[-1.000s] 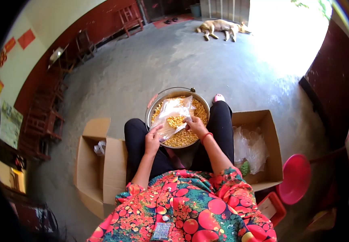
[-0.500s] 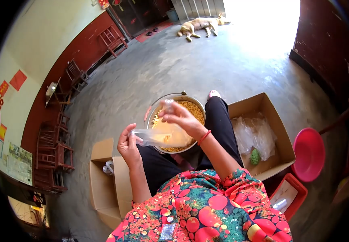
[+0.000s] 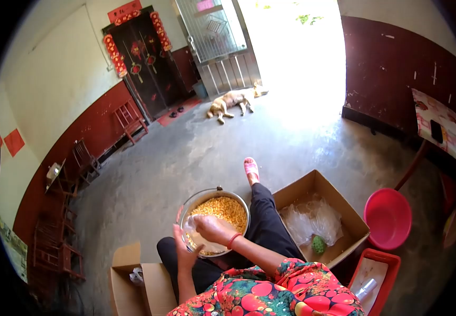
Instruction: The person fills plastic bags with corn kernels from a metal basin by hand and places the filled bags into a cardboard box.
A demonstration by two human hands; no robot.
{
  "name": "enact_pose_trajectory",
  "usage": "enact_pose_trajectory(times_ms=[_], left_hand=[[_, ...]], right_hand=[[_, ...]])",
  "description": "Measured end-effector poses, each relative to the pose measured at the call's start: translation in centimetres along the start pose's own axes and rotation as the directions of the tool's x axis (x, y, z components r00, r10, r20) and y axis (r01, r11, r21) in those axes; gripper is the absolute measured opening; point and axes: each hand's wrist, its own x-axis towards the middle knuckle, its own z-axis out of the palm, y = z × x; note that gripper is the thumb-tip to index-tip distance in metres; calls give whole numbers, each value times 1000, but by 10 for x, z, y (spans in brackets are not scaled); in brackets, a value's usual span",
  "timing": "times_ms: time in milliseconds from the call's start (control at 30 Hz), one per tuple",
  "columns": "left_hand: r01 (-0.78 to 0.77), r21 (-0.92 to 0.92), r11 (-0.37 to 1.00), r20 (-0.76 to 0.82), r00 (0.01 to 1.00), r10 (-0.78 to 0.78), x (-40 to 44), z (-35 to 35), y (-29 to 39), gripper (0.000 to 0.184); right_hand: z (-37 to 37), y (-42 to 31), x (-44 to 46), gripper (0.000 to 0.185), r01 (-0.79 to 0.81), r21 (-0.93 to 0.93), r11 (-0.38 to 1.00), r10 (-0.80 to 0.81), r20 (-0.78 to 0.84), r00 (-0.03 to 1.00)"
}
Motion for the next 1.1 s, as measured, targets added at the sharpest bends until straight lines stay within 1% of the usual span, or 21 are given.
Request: enact_pose_trajectory(times_ms=[33, 133, 200, 267, 333, 367, 433, 500, 533, 567, 633, 667, 733, 767, 833, 867, 900, 967, 1000, 1033, 1100], left_hand=[[4, 182, 983, 145, 989, -31, -9, -2, -19, 93], [205, 261, 943, 367, 883, -293, -38, 5, -98, 87], [297, 261, 919, 409, 828, -384, -37, 13, -105, 75], [285, 186, 940, 344, 878, -334, -28, 17, -107, 63], [255, 93, 963, 241, 932, -270, -20, 20, -104, 52], [243, 47, 969, 185, 951, -248, -15, 23, -105, 46], [224, -20, 974, 89, 971, -221, -15, 26, -109, 36], [233, -66, 970, 2, 972, -234, -19, 24, -120, 27], [232, -71, 970, -36, 971, -235, -22, 21, -133, 23], [214, -56, 975, -68, 974, -218, -25, 19, -147, 21], [87, 348, 933, -88, 994, -60, -43, 10, -218, 20], [86, 340, 936, -94, 994, -58, -38, 15, -195, 20], [340, -63, 938, -64, 937, -344, -25, 21, -98, 30], [335, -62, 940, -69, 938, -339, -25, 24, -78, 30], [235, 105, 966, -17, 972, -234, -24, 29, -55, 32], [89, 269, 959, 23, 995, -99, -35, 28, -91, 33], [168, 165, 972, 82, 980, -184, -45, 32, -153, 29], [-109, 236, 966, 157, 985, 73, -34, 34, -101, 33], [-187, 298, 936, 185, 973, 136, -30, 35, -82, 35], [-267, 353, 897, 218, 956, 198, -27, 36, -67, 36], [-207, 287, 935, 198, 968, 153, -25, 38, -56, 36]], right_hand=[[-4, -7, 0, 21, -74, -110, 991, 98, 230, 968], [0, -43, -7, 20, 95, -53, 994, -79, 246, 966], [-3, -64, -8, 21, 193, 45, 980, -196, 330, 923], [-3, -80, -6, 22, 219, 45, 975, -216, 450, 867], [1, -85, -5, 23, 170, -58, 984, -115, 519, 847], [0, -83, -4, 23, 143, -97, 985, -73, 520, 851], [-1, -66, -9, 11, 144, -96, 985, -112, 282, 953], [-20, -44, -4, 15, 279, -113, 954, -213, 399, 892], [-27, -27, -1, 19, 224, -154, 962, -143, 416, 898], [-37, -14, -1, 22, 210, -137, 968, -146, 373, 916], [-42, 28, -2, 37, 87, -249, 965, 12, 374, 927], [-41, 44, -6, 37, 93, -257, 962, 12, 378, 926], [-25, 69, -19, 56, 42, -354, 934, 36, 212, 977], [-12, 78, -23, 69, -17, -359, 933, 140, 318, 938], [35, 108, -41, 63, 62, -221, 973, -4, 251, 968], [61, 117, -48, 66, -26, -238, 971, 113, 360, 926], [84, 123, -56, 70, -112, -265, 958, 228, 461, 858], [112, 128, -75, 62, 184, -151, 971, -146, 237, 961], [115, 130, -71, 52, 98, -254, 962, 10, 392, 920], [117, 131, -72, 50, 54, -261, 964, 59, 407, 911], [114, 133, -73, 47, -17, -189, 982, 91, 388, 917]])
